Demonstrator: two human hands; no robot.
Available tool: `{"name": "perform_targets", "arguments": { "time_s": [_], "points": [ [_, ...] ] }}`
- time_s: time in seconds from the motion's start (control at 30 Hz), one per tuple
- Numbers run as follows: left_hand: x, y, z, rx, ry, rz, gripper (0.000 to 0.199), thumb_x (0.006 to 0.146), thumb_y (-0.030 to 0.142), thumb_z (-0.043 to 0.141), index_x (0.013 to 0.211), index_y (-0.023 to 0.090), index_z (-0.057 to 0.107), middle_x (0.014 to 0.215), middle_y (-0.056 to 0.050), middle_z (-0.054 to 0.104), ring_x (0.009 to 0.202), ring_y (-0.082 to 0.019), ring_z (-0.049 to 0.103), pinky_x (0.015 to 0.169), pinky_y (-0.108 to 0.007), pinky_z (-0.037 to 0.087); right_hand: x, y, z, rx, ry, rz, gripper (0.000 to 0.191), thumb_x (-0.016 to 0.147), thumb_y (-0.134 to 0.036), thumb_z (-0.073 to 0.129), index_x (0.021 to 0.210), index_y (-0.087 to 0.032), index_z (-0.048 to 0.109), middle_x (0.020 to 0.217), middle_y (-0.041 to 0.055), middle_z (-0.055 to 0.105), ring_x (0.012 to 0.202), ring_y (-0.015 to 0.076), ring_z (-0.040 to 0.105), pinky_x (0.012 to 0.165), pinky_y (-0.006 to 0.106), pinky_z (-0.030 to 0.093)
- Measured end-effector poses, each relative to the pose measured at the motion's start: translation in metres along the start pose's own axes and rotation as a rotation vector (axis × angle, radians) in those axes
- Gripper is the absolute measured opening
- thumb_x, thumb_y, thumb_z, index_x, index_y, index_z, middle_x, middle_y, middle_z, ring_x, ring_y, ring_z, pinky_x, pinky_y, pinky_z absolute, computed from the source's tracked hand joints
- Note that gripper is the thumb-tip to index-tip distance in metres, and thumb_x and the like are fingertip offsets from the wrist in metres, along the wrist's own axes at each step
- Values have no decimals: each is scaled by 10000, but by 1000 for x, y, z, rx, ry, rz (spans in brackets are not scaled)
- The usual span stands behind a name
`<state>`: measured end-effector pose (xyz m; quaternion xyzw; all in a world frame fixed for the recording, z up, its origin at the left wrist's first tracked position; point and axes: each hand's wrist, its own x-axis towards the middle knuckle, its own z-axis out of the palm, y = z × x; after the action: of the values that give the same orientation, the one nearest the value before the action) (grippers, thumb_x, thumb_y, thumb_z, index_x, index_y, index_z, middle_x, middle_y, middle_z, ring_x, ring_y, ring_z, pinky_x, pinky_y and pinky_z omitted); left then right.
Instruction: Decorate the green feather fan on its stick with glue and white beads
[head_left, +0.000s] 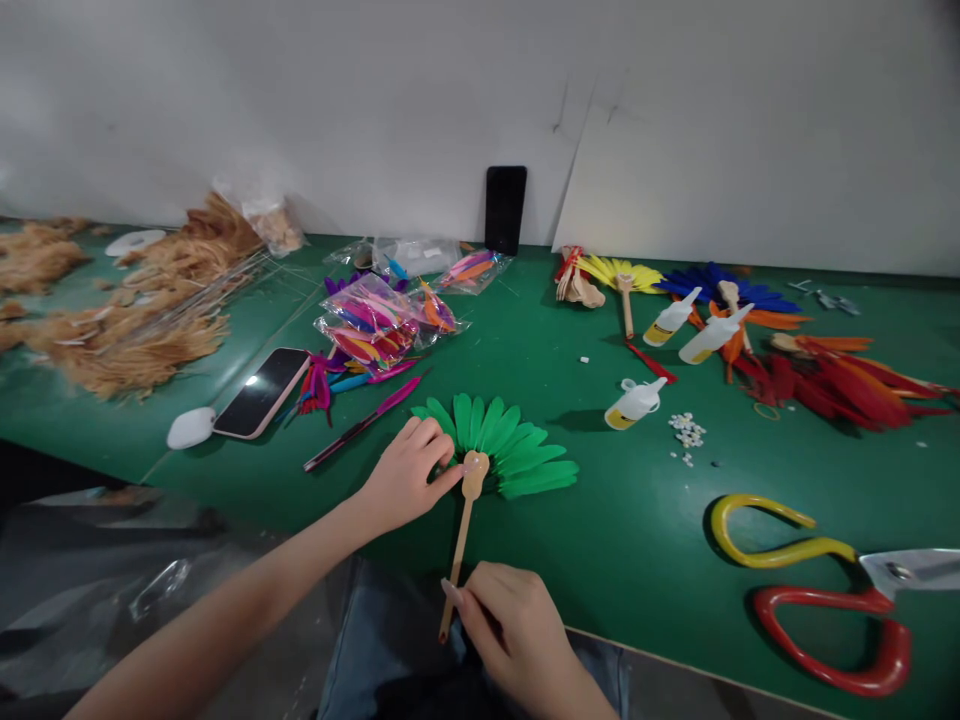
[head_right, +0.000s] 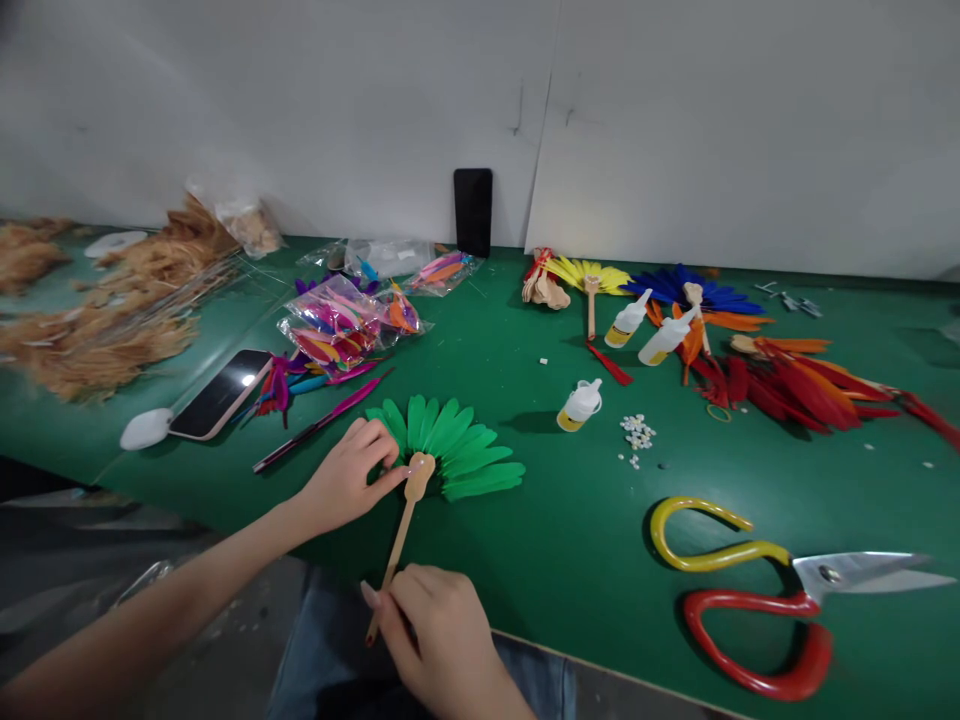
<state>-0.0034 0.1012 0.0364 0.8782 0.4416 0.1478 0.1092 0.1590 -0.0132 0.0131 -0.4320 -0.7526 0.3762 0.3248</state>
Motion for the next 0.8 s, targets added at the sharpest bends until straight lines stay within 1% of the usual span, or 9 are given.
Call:
{"name": "perform_targets", "arguments": {
  "time_s": [0.2, 0.43, 0.53, 0.57, 0.63, 0.67, 0.7, 0.73, 0.8],
  "points": [
    [3, 2, 4, -22, 9, -15, 266, 872, 268, 467, 635, 180, 386, 736, -15, 423, 718, -165, 373, 656, -303, 354, -1, 0, 0, 9, 21, -15, 318, 939, -261, 350, 658, -196, 487, 591, -21, 538, 526, 92, 490, 506, 222, 274],
    [6, 3, 1, -55, 9, -24, 266, 872, 266, 475, 635, 178, 391, 736, -13, 429, 728, -162, 380, 665, -300, 357, -2, 1, 3, -7, 43, -36, 312, 932, -234, 353, 649, -197, 479, 585, -22, 541, 518, 95, 493, 490, 223, 289],
    [5, 2, 2, -57, 0, -18, 260, 857, 255, 494, 626, 177, 403, 743, -14, 442, 726, -161, 382, 664, -296, 359, 0, -4, 2, -3, 139, -62, 278, 915, -254, 402, 661, -194, 499, 600, -10, 565, 556, 109, 521, 509, 218, 350],
    [5, 2, 2, -58, 0, -18, 258, 855, 250, 497, 625, 177, 406, 746, -14, 446, 727, -161, 385, 664, -295, 360, 2, -6, 1, -2, 182, -85, 243, 901, -277, 438, 690, -190, 520, 638, 1, 593, 604, 121, 548, 547, 222, 393],
    [4, 1, 4, -57, 3, -22, 258, 854, 248, 499, 623, 177, 411, 747, -14, 451, 730, -162, 392, 665, -294, 361, 5, -10, -3, -24, 238, -158, 179, 864, -339, 514, 817, -176, 570, 798, 41, 661, 779, 164, 601, 717, 276, 468],
    [4, 1, 5, -55, 5, -23, 260, 855, 251, 499, 622, 177, 413, 745, -14, 451, 732, -163, 395, 665, -294, 362, 7, -10, -4, -51, 234, -199, 209, 848, -366, 541, 903, -168, 582, 904, 60, 674, 886, 190, 604, 826, 324, 464],
    [4, 1, 5, -53, 7, -23, 262, 857, 255, 498, 621, 177, 415, 743, -13, 450, 733, -164, 396, 666, -294, 362, 9, -10, -5, -85, 211, -232, 266, 838, -384, 554, 987, -164, 580, 1000, 72, 669, 980, 209, 588, 917, 369, 432],
    [4, 1, 6, -52, 9, -21, 264, 860, 259, 496, 622, 176, 418, 740, -13, 449, 733, -164, 396, 667, -294, 362, 10, -10, -6, -120, 184, -253, 311, 837, -390, 555, 1050, -163, 571, 1064, 75, 658, 1048, 219, 566, 974, 398, 398],
    [4, 0, 6, -52, 8, -15, 268, 866, 264, 491, 623, 174, 422, 737, -12, 446, 729, -162, 391, 669, -295, 362, 10, -7, -5, -167, 132, -260, 328, 849, -376, 541, 1097, -162, 568, 1105, 70, 650, 1111, 217, 539, 1007, 401, 384]
  ]
}}
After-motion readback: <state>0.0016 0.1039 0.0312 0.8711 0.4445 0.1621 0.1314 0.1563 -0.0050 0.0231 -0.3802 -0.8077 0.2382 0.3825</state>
